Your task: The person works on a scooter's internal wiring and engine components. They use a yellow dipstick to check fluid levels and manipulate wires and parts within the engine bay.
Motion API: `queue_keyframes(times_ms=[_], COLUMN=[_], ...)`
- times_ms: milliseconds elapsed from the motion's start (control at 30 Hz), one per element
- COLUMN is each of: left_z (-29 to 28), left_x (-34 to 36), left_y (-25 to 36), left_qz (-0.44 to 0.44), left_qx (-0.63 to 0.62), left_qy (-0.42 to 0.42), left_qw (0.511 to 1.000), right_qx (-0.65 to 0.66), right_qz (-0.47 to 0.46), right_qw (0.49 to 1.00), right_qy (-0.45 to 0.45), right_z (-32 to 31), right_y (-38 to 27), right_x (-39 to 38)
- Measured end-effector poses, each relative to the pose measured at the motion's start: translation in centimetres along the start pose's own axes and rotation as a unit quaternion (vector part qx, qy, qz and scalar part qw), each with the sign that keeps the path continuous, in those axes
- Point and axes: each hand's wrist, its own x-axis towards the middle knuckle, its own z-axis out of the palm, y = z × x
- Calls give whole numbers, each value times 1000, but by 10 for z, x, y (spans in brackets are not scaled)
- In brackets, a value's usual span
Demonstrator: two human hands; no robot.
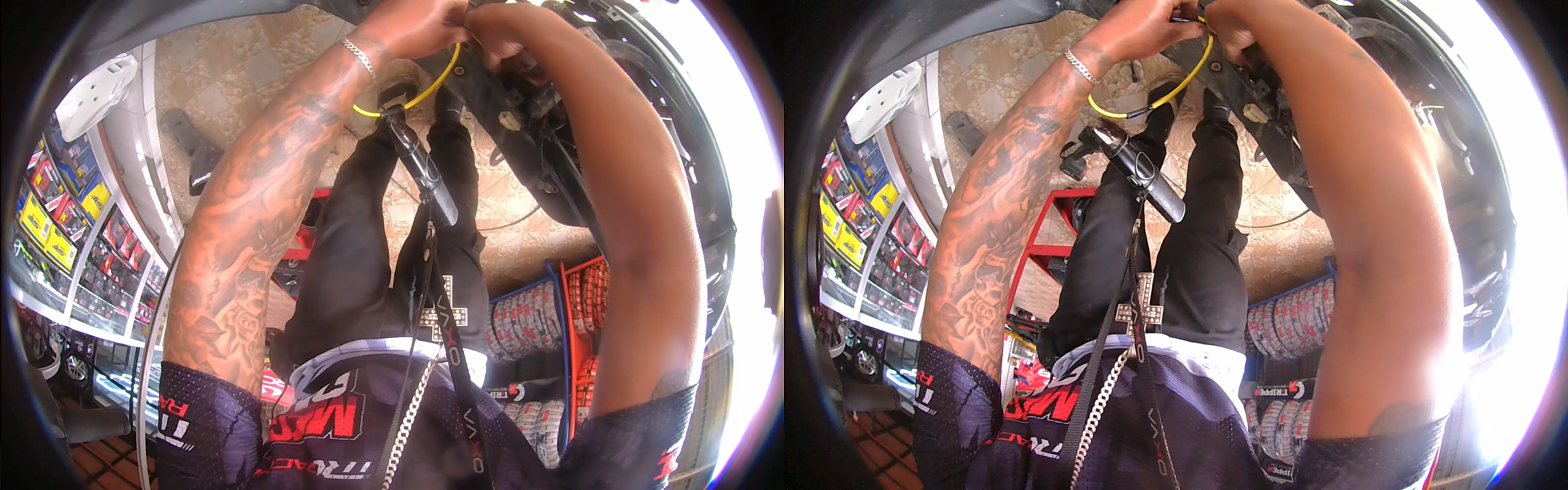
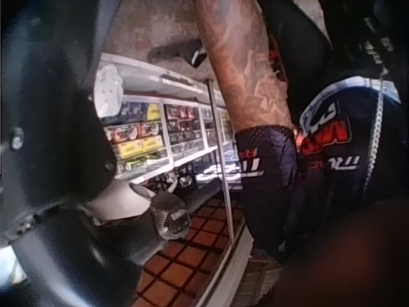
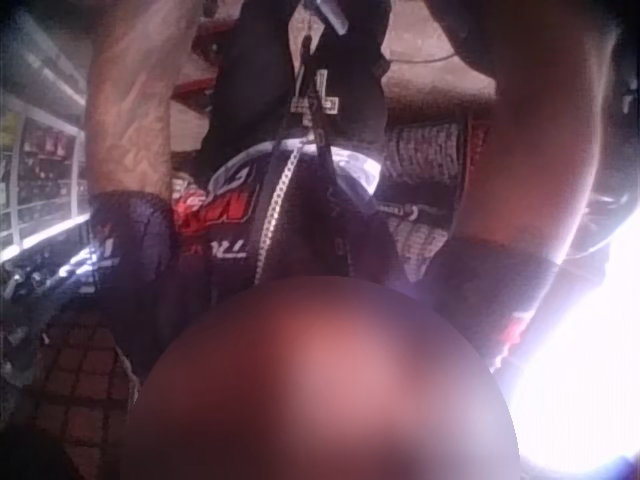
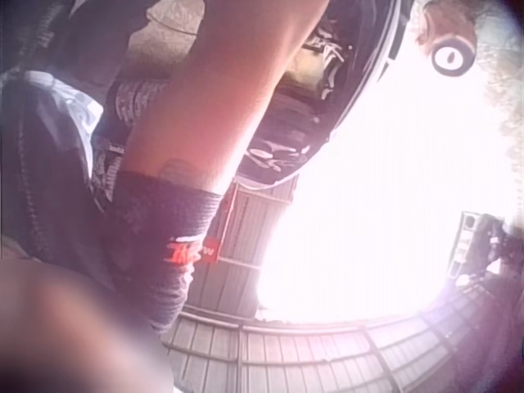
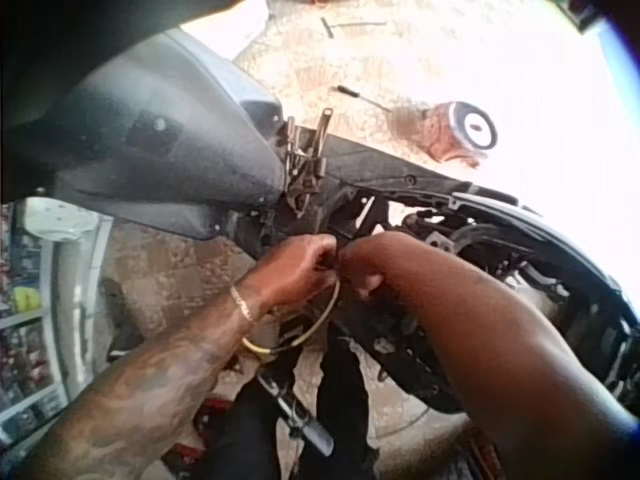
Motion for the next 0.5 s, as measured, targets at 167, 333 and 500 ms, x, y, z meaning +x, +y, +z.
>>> queue_keyframes(times_ms=[167, 333, 500], left_z=[-10, -21, -24], left_x=[4, 7, 7], left_y=[-2, -4, 1], left_qz=[1, 34, 2], left_qx=[-10, 0, -17], left_qy=[65, 88, 91], left_qw=[998, 996, 996], right_qx=[72, 115, 115], right_qz=[103, 172, 255], right_qw=[984, 941, 921], right_qy=[126, 268, 270], right_z=[-6, 1, 5], right_y=[5, 14, 12], right_x=[-13, 1, 11])
